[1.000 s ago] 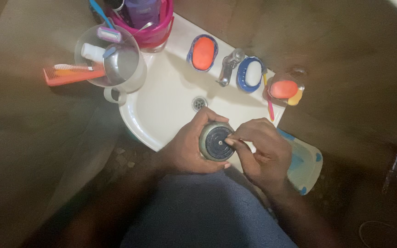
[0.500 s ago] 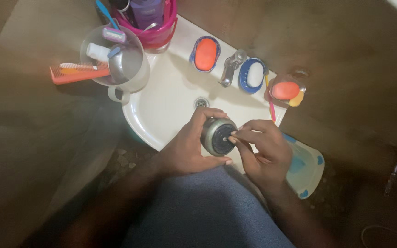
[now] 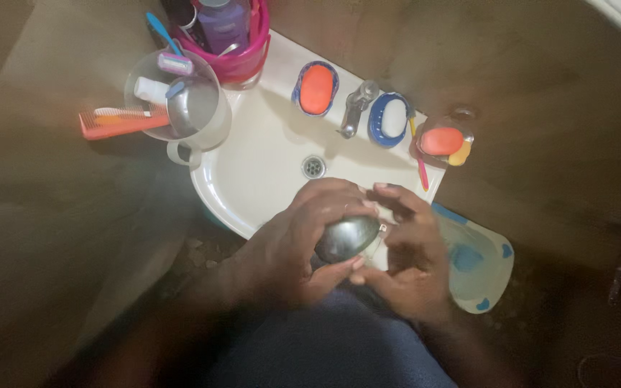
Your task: The person holds a small cylindrical container over a bathroom sink and repeatedly rubs its bottom surface with a finger. The person then rinses the container under running water and briefly picks up a toothbrush before the clip ends.
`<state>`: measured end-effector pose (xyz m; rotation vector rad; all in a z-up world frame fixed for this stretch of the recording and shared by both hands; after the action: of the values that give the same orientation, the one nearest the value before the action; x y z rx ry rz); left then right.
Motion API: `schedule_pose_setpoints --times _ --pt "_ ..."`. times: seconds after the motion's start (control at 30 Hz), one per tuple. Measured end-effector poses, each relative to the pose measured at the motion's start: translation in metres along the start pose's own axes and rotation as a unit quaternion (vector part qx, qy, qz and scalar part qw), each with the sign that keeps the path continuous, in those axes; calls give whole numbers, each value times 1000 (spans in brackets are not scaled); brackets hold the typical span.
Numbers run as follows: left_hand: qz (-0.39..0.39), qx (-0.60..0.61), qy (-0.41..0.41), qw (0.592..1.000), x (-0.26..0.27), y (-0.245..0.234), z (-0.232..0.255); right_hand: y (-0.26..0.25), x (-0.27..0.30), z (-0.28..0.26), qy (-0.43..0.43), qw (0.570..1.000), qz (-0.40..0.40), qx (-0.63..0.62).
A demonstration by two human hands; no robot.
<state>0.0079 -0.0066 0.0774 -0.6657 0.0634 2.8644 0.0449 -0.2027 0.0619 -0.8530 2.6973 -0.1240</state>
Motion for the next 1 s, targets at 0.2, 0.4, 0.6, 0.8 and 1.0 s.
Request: schedule_pose_setpoints --times 0.2,0.4,0.6,0.8,1.0 --pt "-165 -211 110 957 -4 13 10 -6 15 18 222 970 -83 -54" --pt "-99 -435 186 876 -14 41 21 -10 13 45 269 961 -53 -39" --pt "-42 -273 92 957 -10 10 38 -78 25 47 76 975 108 176" --pt "243 -327 48 912 18 -19 53 -110 16 55 -144 841 102 511" --pt "238 -303 11 923 35 -7 31 -24 -6 82 98 986 33 131"
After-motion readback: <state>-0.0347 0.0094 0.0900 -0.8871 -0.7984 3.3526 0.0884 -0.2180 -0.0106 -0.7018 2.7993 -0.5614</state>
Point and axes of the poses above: each hand's wrist, its own x-axis away from the middle knuckle, its own y-axis out of the palm, z = x × y, the point moved 3 cm from there along -x, towards the middle knuckle, and after that the axes turned 13 degrees about x, right-handed, at the moved point
